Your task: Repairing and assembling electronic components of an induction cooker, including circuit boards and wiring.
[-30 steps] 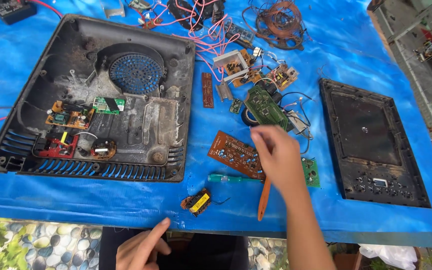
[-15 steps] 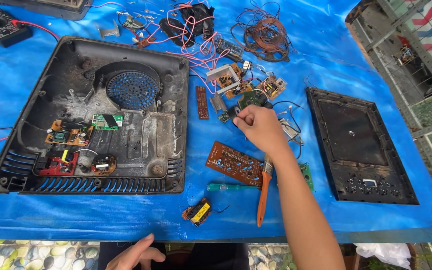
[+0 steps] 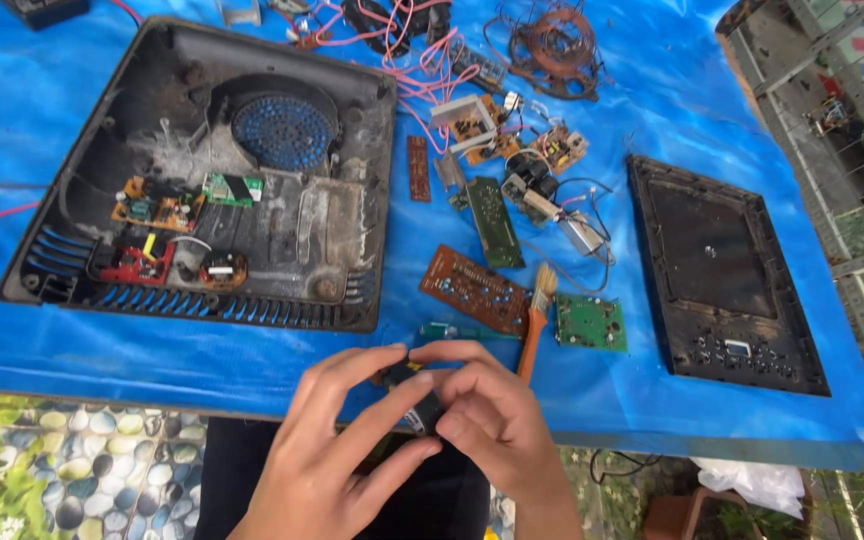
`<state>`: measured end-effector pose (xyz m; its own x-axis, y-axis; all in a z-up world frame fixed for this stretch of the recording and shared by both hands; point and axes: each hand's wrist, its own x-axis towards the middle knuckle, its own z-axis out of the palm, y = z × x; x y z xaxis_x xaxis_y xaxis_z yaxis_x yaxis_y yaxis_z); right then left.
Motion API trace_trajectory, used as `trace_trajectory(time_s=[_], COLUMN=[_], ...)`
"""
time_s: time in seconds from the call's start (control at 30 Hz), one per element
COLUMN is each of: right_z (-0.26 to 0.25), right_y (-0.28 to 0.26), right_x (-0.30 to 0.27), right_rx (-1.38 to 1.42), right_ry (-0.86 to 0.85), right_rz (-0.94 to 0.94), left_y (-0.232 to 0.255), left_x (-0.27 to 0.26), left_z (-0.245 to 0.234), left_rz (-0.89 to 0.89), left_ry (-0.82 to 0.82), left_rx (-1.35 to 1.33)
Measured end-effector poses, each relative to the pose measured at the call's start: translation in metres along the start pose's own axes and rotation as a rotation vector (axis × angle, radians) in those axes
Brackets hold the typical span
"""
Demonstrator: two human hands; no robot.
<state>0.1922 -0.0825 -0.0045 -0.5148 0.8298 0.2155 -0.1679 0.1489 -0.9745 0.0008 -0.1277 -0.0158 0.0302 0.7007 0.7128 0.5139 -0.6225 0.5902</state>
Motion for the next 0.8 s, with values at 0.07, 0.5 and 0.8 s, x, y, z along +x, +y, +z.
trace_trajectory(time_s=[0.07, 0.5, 0.8], right_z=[0.005, 0.02, 0.03], right_y=[0.005, 0.014, 0.026], right_x=[-0.014, -0.055, -0.063], right_rx=[-0.094, -0.307, -0.399], right_ry=[0.115, 0.242, 0.387], right_rz=[0.022, -0.039, -0.082], left_y=[0.004, 0.019, 0.006], left_x=[-0.003, -0.022, -0.043], left_z=[0.005, 0.007, 0.019], left_rz=[-0.056, -0.384, -0.371], left_ry=[-0.036, -0.027, -0.013], left_rx=[-0.153, -0.348, -0.33])
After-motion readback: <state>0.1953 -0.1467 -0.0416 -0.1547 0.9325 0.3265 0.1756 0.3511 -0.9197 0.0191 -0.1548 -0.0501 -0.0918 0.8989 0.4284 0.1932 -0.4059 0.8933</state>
